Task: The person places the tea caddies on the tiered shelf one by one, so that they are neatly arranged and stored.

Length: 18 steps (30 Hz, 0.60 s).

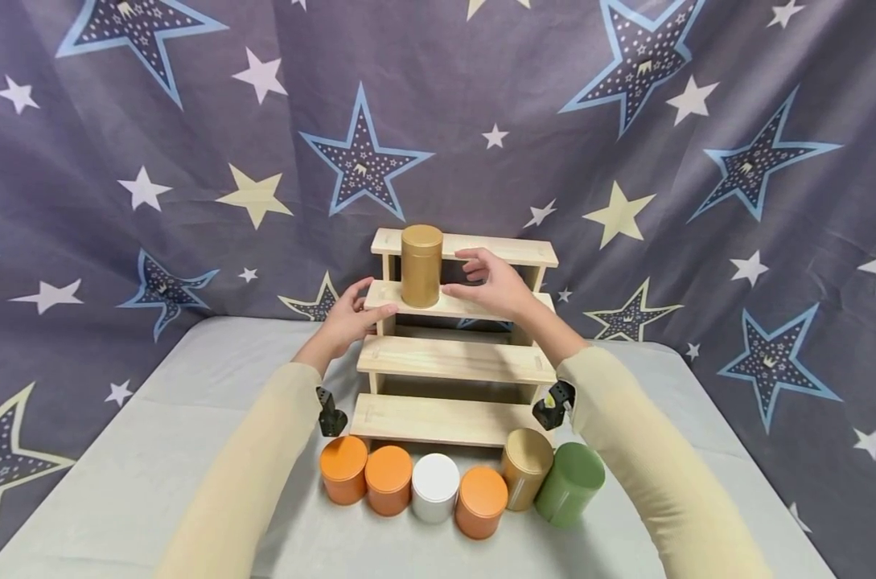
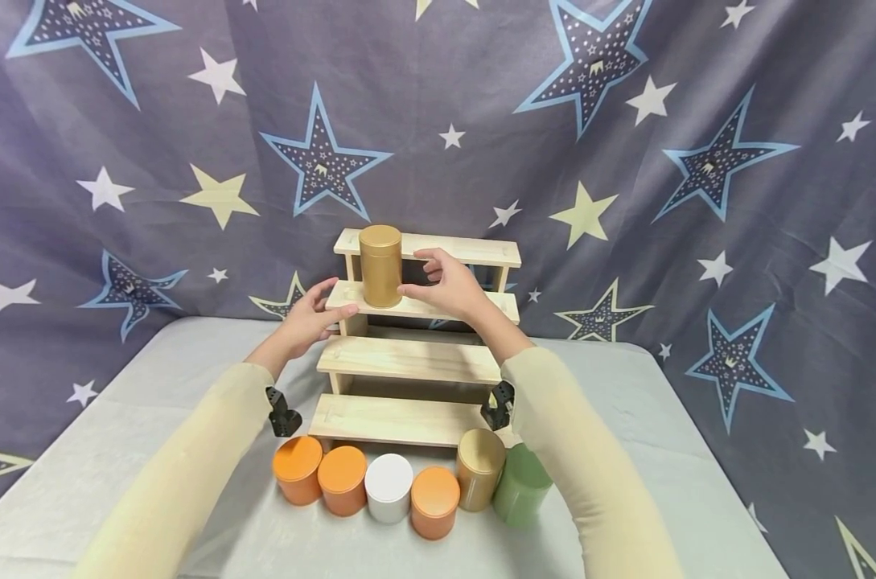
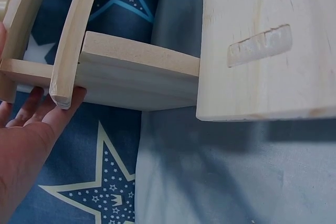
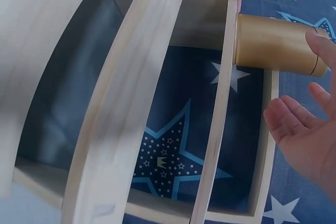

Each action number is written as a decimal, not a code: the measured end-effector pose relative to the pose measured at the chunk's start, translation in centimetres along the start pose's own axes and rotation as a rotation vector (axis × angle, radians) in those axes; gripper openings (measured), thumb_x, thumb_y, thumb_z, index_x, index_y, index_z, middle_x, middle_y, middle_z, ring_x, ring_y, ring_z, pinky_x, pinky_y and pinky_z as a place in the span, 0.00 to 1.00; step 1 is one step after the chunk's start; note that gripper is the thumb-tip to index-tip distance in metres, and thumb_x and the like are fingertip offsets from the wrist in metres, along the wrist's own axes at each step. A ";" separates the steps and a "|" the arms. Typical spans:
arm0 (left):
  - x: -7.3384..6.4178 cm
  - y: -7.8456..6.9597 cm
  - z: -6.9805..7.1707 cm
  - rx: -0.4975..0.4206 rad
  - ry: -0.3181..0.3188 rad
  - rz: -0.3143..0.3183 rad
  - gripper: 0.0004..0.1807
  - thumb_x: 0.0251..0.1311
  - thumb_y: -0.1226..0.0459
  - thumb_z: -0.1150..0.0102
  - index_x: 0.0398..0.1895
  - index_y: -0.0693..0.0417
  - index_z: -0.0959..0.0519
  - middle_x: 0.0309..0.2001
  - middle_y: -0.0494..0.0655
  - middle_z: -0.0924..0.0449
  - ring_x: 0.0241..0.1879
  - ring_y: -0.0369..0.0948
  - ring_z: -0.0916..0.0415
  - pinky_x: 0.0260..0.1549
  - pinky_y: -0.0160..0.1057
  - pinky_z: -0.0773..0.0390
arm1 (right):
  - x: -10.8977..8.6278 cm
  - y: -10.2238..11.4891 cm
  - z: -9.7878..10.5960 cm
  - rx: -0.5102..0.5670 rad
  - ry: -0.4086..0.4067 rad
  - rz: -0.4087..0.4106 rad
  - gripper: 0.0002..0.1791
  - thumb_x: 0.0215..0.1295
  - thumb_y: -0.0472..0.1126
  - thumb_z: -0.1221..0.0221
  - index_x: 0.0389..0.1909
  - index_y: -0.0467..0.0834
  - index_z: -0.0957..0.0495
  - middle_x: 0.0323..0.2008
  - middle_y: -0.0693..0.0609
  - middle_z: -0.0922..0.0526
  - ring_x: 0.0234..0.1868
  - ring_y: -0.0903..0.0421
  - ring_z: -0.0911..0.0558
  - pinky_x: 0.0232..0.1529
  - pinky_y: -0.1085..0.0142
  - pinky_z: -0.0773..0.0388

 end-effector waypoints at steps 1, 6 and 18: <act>-0.1 -0.1 0.0 -0.004 0.002 0.003 0.48 0.56 0.59 0.36 0.74 0.43 0.56 0.67 0.60 0.39 0.63 0.56 0.36 0.57 0.58 0.31 | -0.2 -0.1 0.1 -0.005 0.005 -0.001 0.37 0.53 0.52 0.34 0.64 0.50 0.35 0.58 0.41 0.27 0.58 0.48 0.27 0.59 0.52 0.31; -0.6 -0.8 -0.1 -0.025 0.018 0.014 0.48 0.57 0.62 0.37 0.74 0.45 0.57 0.68 0.62 0.41 0.64 0.57 0.38 0.59 0.59 0.33 | -1.1 -0.1 0.5 -0.018 0.024 0.027 0.36 0.53 0.50 0.33 0.63 0.49 0.33 0.57 0.42 0.26 0.56 0.48 0.26 0.59 0.53 0.29; -2.2 -2.3 -0.7 0.011 0.022 0.017 0.46 0.59 0.62 0.39 0.74 0.48 0.57 0.67 0.63 0.41 0.65 0.57 0.38 0.60 0.58 0.34 | -3.5 -1.1 1.2 -0.010 0.057 0.043 0.34 0.53 0.50 0.33 0.61 0.47 0.31 0.55 0.42 0.26 0.55 0.48 0.25 0.56 0.53 0.26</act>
Point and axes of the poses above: each hand's wrist, its own x-axis towards the middle knuckle, its own z-axis out of the back of the hand, y = z × x, the point moved 6 cm from there along x, towards the middle knuckle
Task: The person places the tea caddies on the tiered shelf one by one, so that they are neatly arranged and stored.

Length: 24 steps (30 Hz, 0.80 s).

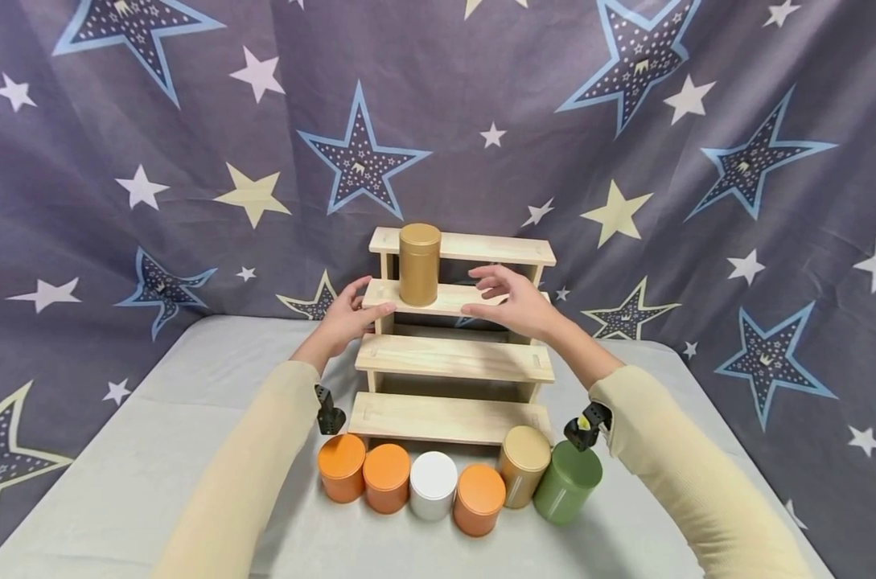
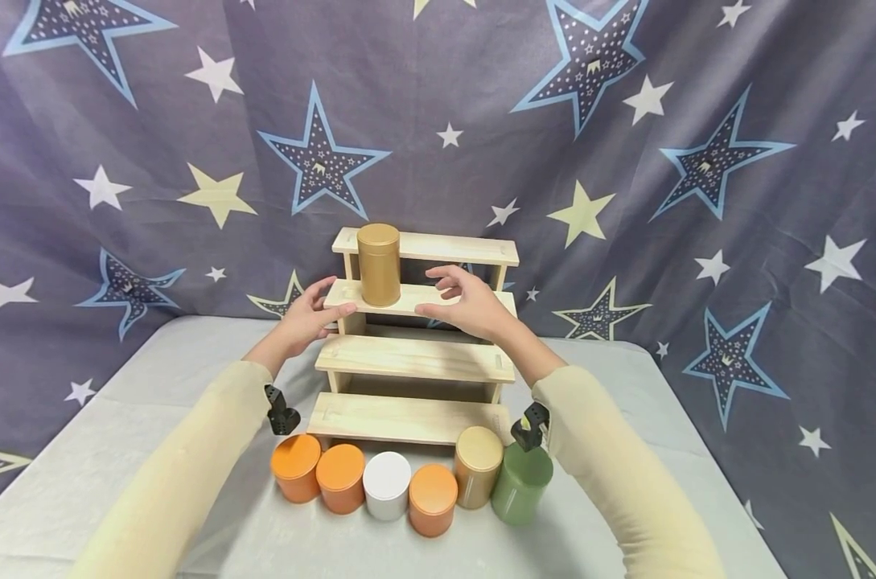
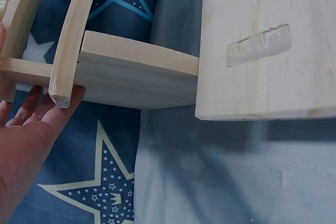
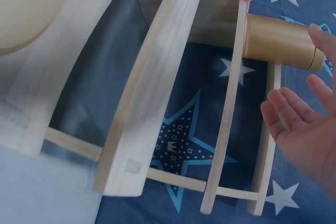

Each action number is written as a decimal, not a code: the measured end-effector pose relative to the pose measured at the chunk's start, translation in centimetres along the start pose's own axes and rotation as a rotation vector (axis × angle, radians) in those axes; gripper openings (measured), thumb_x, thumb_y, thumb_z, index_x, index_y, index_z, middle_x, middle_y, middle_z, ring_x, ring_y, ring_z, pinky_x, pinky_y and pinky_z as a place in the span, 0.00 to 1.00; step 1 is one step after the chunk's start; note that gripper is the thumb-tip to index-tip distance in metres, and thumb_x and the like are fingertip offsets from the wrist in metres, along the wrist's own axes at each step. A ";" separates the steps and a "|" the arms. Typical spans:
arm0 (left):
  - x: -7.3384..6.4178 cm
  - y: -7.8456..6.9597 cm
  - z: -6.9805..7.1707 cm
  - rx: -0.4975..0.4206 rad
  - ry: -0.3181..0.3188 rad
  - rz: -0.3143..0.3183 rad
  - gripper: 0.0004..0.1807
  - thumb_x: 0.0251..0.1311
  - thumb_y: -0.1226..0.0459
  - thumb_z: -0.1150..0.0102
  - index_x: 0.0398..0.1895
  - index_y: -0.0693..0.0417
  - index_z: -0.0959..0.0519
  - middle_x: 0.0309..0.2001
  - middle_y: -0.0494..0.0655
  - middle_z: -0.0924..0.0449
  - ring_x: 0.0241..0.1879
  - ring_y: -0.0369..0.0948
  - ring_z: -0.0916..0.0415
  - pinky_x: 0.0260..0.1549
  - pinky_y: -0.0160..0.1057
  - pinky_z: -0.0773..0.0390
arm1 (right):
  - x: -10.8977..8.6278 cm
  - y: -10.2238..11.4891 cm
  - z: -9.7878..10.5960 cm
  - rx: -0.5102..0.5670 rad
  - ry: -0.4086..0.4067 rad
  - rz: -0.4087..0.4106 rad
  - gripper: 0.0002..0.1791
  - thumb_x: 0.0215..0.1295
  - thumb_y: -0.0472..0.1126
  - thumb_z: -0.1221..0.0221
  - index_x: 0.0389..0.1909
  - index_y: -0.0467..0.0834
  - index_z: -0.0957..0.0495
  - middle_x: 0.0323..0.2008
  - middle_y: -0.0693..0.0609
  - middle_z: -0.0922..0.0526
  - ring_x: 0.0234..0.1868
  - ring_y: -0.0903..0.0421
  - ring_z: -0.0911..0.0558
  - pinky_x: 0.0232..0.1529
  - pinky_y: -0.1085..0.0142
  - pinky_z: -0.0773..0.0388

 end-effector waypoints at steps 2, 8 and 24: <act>0.0 0.1 0.0 0.002 0.000 0.002 0.46 0.59 0.62 0.39 0.74 0.49 0.57 0.67 0.63 0.41 0.65 0.57 0.38 0.59 0.58 0.33 | -0.4 -0.4 0.0 0.007 0.012 -0.001 0.33 0.54 0.50 0.34 0.61 0.47 0.31 0.55 0.42 0.26 0.55 0.48 0.25 0.54 0.53 0.25; 0.0 0.1 0.0 -0.008 0.000 0.001 0.46 0.59 0.63 0.39 0.74 0.48 0.57 0.67 0.63 0.40 0.64 0.57 0.38 0.59 0.58 0.33 | -1.6 -1.3 -0.2 0.021 0.042 0.014 0.33 0.55 0.47 0.34 0.61 0.43 0.32 0.53 0.40 0.25 0.54 0.46 0.23 0.54 0.53 0.25; 0.2 0.1 0.0 -0.009 0.006 -0.001 0.47 0.59 0.63 0.39 0.74 0.49 0.58 0.67 0.64 0.41 0.65 0.58 0.39 0.60 0.58 0.34 | -5.8 -3.3 -0.3 -0.010 0.107 0.030 0.29 0.56 0.45 0.34 0.58 0.43 0.29 0.53 0.41 0.23 0.52 0.46 0.23 0.51 0.51 0.25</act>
Point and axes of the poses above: each hand's wrist, its own x-axis towards the middle knuckle, its own z-axis out of the back of the hand, y = z × x, the point moved 6 cm from there along x, towards the middle knuckle
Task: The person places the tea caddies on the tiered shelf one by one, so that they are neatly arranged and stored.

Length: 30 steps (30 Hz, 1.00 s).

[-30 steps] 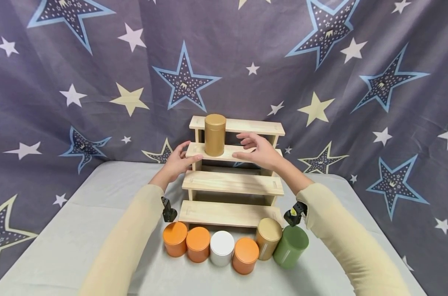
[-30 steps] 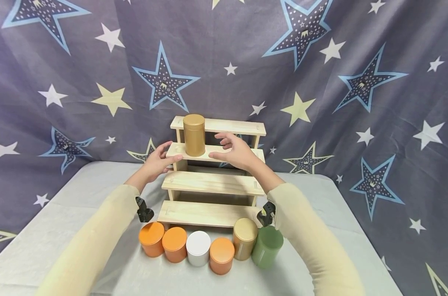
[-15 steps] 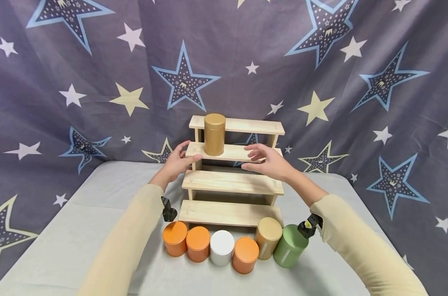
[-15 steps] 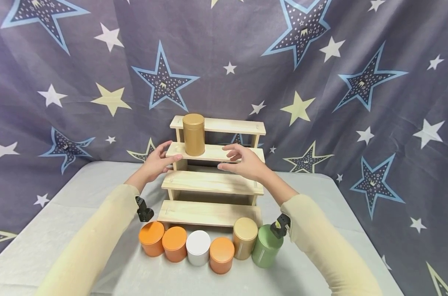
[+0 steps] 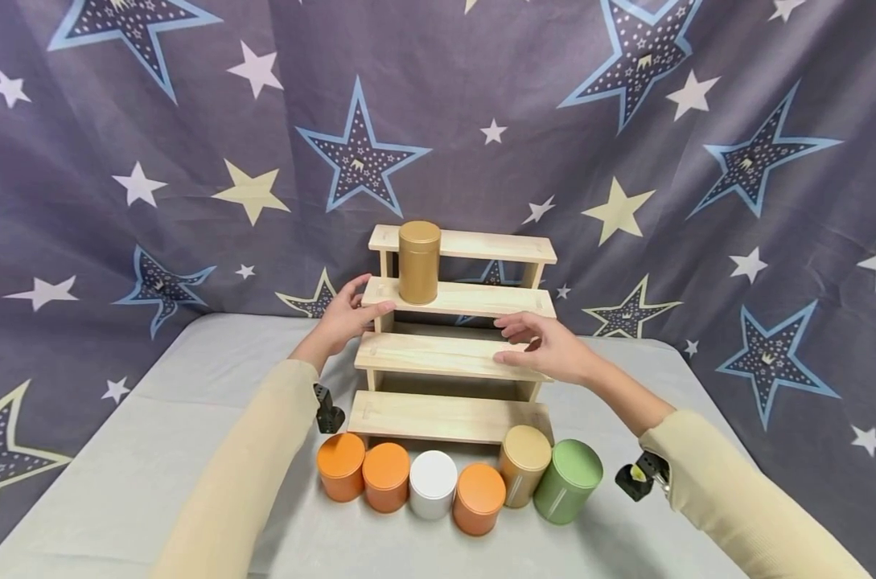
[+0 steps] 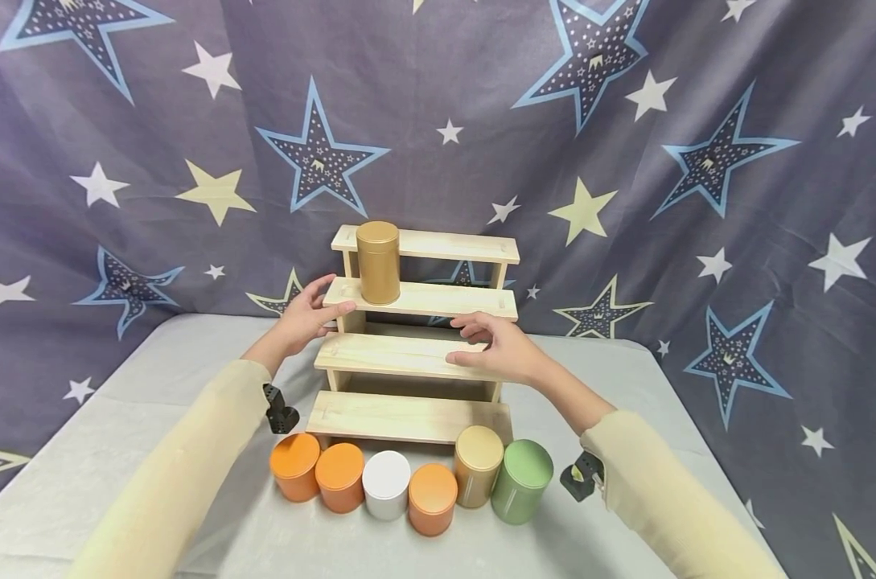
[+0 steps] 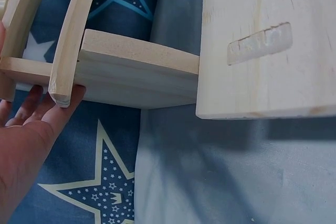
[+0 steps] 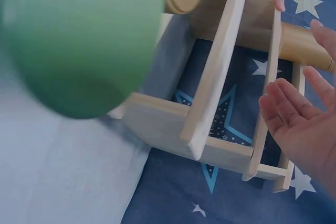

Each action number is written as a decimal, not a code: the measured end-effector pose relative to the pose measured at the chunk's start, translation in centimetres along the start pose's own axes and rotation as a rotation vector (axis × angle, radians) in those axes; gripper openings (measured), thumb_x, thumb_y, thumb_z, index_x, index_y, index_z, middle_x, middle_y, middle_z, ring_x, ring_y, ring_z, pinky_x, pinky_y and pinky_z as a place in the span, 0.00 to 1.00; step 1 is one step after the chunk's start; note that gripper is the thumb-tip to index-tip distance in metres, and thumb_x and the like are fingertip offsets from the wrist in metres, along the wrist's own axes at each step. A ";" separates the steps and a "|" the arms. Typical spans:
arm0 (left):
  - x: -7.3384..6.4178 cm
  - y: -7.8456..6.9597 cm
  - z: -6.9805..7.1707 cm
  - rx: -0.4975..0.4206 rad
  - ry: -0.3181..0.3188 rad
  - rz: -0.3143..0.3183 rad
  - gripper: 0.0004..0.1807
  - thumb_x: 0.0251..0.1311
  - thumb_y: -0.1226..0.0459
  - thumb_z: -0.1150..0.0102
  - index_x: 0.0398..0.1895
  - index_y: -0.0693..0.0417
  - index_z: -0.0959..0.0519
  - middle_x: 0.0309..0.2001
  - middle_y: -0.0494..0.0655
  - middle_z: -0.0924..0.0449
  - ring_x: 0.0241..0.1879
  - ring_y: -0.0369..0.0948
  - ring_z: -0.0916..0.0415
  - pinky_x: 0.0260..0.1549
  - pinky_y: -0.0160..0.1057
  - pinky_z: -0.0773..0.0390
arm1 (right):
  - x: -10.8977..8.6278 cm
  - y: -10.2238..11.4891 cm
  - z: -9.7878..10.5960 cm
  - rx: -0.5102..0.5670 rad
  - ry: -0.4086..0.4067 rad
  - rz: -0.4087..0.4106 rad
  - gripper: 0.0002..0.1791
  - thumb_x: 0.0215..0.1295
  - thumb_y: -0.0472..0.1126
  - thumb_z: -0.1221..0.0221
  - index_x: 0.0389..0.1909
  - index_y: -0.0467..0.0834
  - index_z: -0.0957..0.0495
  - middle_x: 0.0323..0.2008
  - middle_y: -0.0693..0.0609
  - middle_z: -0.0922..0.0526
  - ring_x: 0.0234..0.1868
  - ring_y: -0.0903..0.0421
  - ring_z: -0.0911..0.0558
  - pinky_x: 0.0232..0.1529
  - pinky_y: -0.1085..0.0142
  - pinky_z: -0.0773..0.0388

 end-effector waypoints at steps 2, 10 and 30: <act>0.0 0.0 0.0 -0.001 0.003 0.001 0.47 0.59 0.63 0.39 0.74 0.49 0.58 0.67 0.64 0.41 0.65 0.58 0.39 0.60 0.58 0.34 | -0.6 -0.2 -0.1 -0.003 0.016 0.001 0.29 0.56 0.46 0.35 0.59 0.43 0.29 0.53 0.40 0.23 0.53 0.46 0.23 0.51 0.50 0.25; 1.8 1.9 0.6 0.010 -0.023 -0.017 0.49 0.55 0.58 0.35 0.74 0.44 0.56 0.66 0.60 0.38 0.63 0.56 0.36 0.58 0.57 0.31 | -3.1 -1.2 -0.5 -0.030 0.062 0.008 0.30 0.57 0.48 0.35 0.58 0.42 0.29 0.53 0.41 0.23 0.52 0.47 0.22 0.49 0.54 0.23; 1.8 2.1 0.7 0.027 -0.030 -0.022 0.50 0.55 0.57 0.35 0.74 0.44 0.57 0.66 0.61 0.38 0.63 0.56 0.36 0.59 0.57 0.32 | -9.0 -3.4 -0.6 -0.076 0.131 0.017 0.24 0.55 0.48 0.34 0.52 0.43 0.25 0.50 0.46 0.21 0.45 0.61 0.22 0.43 0.64 0.22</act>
Point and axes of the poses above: each hand's wrist, its own x-axis towards the middle knuckle, its own z-axis out of the back of the hand, y = z × x, the point moved 6 cm from there along x, towards the middle knuckle
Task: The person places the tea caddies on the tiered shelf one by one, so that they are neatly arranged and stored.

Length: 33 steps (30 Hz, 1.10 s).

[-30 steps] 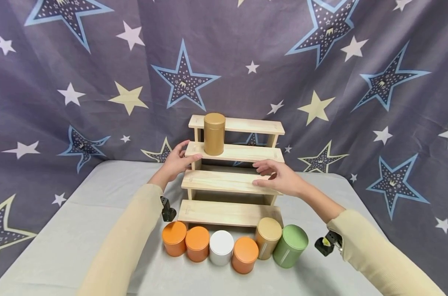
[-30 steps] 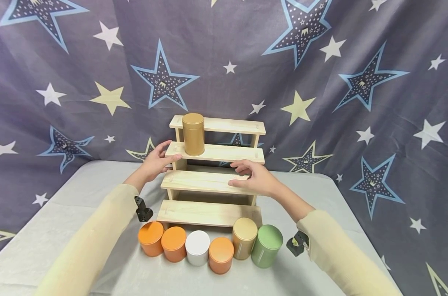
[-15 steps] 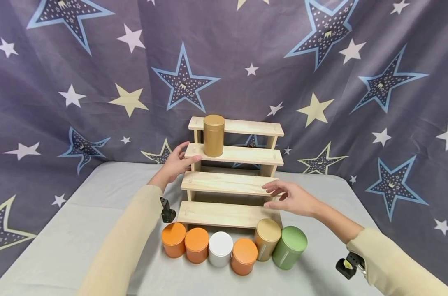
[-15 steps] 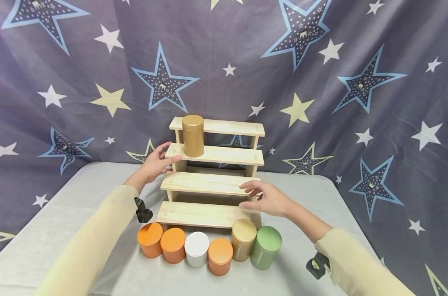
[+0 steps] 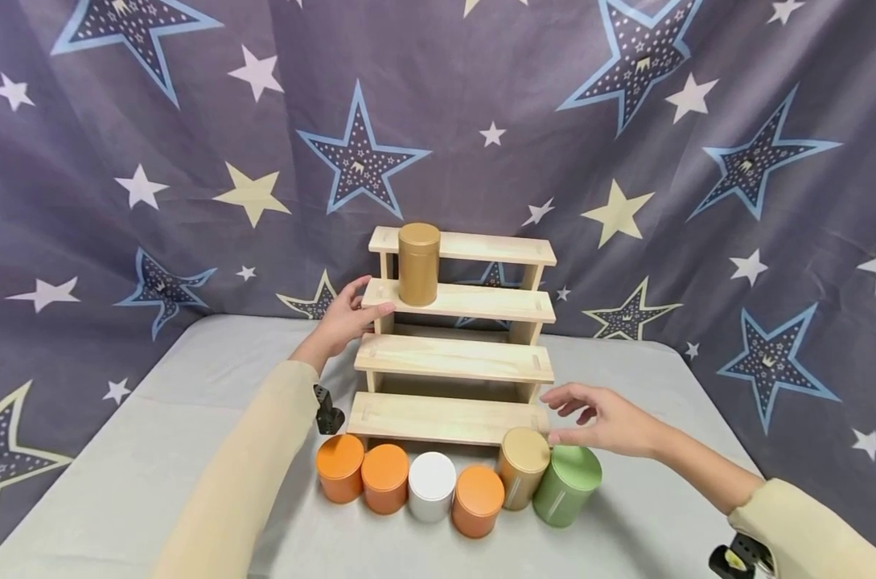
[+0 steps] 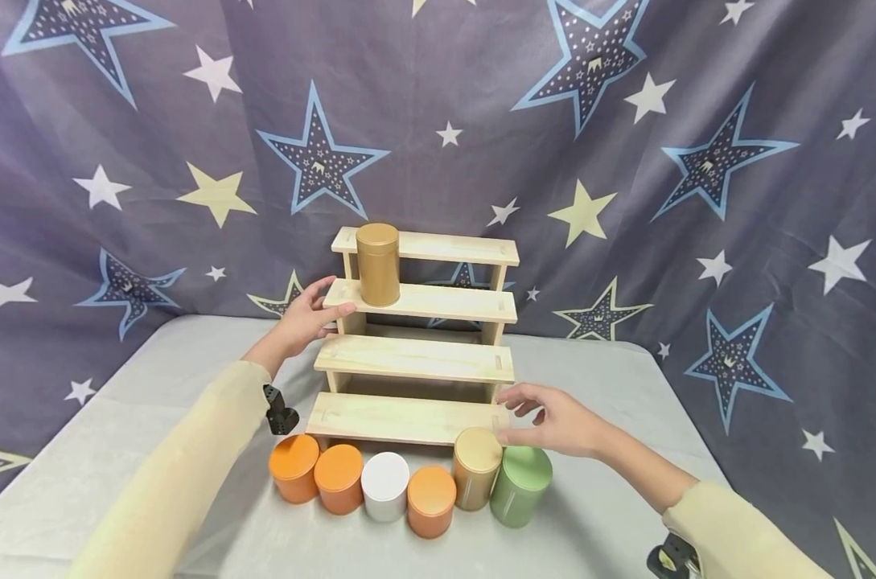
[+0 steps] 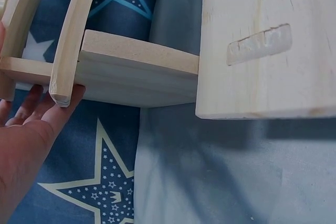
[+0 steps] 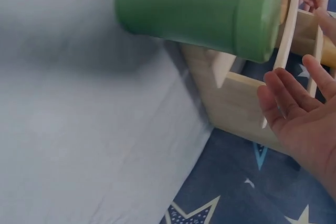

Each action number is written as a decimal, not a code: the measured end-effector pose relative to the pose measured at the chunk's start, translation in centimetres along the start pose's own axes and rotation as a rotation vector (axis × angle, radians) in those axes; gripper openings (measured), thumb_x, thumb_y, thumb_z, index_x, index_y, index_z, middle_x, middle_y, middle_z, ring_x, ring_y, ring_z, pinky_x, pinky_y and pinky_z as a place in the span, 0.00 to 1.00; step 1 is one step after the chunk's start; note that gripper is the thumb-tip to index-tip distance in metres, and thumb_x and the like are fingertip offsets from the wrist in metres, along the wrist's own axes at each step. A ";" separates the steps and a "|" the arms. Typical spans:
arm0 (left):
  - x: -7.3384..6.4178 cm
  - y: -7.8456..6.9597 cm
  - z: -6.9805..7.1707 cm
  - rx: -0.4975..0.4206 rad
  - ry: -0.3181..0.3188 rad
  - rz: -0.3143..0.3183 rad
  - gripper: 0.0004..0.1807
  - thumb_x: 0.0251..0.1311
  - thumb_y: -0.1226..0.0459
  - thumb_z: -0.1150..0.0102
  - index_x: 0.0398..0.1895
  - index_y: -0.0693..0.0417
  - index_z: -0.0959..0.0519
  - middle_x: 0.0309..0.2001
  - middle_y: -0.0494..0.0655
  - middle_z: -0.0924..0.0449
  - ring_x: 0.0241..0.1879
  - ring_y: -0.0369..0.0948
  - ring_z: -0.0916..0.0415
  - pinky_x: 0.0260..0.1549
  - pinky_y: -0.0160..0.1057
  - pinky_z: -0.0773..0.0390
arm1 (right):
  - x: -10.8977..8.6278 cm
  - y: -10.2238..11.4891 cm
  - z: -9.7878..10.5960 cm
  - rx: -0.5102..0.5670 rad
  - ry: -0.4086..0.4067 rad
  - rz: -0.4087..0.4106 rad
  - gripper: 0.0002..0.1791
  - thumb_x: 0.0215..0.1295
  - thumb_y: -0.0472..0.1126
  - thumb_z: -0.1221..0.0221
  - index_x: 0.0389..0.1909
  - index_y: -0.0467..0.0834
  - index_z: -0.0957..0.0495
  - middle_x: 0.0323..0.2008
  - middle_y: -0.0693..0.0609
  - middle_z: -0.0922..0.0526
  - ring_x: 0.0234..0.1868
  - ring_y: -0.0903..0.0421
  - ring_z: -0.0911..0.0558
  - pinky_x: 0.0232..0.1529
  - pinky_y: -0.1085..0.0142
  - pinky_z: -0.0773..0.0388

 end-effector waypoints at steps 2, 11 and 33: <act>0.0 0.0 0.0 0.004 0.000 -0.003 0.50 0.55 0.57 0.35 0.74 0.44 0.57 0.66 0.61 0.38 0.63 0.56 0.36 0.59 0.57 0.32 | -0.6 -0.2 0.0 -0.001 0.007 0.003 0.24 0.55 0.47 0.34 0.51 0.43 0.25 0.49 0.46 0.21 0.45 0.63 0.23 0.42 0.65 0.22; 0.0 -0.2 0.0 -0.023 0.018 0.012 0.49 0.57 0.59 0.37 0.74 0.42 0.58 0.67 0.61 0.41 0.65 0.56 0.38 0.60 0.58 0.34 | -2.4 -0.4 -0.2 0.016 0.025 0.038 0.27 0.52 0.46 0.32 0.52 0.43 0.26 0.48 0.47 0.21 0.44 0.67 0.23 0.40 0.67 0.23; -1.9 -2.2 -0.6 -0.024 0.035 0.025 0.47 0.59 0.62 0.39 0.74 0.49 0.58 0.67 0.64 0.41 0.65 0.58 0.39 0.61 0.59 0.35 | -4.8 -2.1 -2.1 0.110 0.051 0.035 0.36 0.46 0.44 0.28 0.57 0.42 0.30 0.48 0.50 0.22 0.43 0.67 0.27 0.36 0.68 0.25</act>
Point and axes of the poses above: each hand's wrist, its own x-axis towards the middle knuckle, its own z-axis out of the back of the hand, y = z × x, the point moved 6 cm from there along x, towards the middle knuckle
